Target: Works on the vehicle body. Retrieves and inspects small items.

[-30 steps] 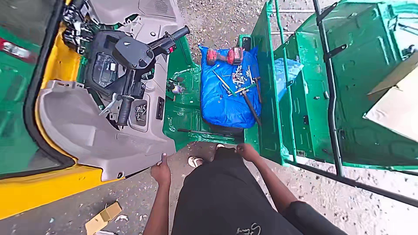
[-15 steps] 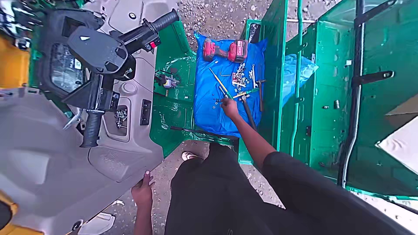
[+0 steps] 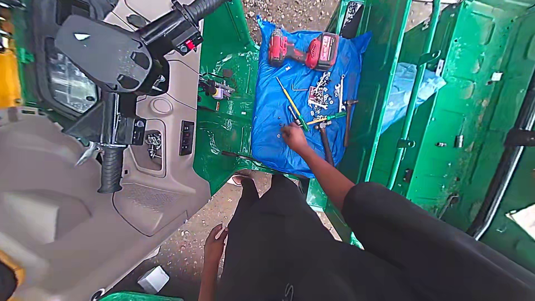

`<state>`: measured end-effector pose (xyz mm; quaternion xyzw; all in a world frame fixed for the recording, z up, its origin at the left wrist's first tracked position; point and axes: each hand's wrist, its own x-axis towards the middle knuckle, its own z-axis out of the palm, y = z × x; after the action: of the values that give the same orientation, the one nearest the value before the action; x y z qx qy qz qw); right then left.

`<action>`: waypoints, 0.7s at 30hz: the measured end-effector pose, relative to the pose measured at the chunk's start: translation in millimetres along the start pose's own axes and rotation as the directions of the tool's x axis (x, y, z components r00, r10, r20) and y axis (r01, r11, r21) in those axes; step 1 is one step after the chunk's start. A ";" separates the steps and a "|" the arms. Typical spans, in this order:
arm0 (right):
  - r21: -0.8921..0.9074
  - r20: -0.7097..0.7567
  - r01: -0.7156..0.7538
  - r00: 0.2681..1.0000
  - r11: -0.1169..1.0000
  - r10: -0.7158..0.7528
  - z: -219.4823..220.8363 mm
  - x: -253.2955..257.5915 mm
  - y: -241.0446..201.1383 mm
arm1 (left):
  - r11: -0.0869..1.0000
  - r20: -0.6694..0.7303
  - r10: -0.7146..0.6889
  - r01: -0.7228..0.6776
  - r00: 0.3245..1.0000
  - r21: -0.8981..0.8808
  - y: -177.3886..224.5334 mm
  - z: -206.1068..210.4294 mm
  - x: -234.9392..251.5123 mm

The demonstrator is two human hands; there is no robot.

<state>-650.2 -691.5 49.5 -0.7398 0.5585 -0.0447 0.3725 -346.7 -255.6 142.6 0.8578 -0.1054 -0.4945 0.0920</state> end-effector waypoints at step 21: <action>-0.289 0.180 -0.183 0.954 0.940 0.241 6.0 1.0 -46.4 | 0.706 0.178 0.644 -0.667 0.744 0.237 236.0 49.1 22.8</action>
<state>-610.2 -684.8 72.7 -0.7190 0.5932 0.1516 0.3289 -399.4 -491.2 161.2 0.7471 -0.4770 -0.4435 0.1324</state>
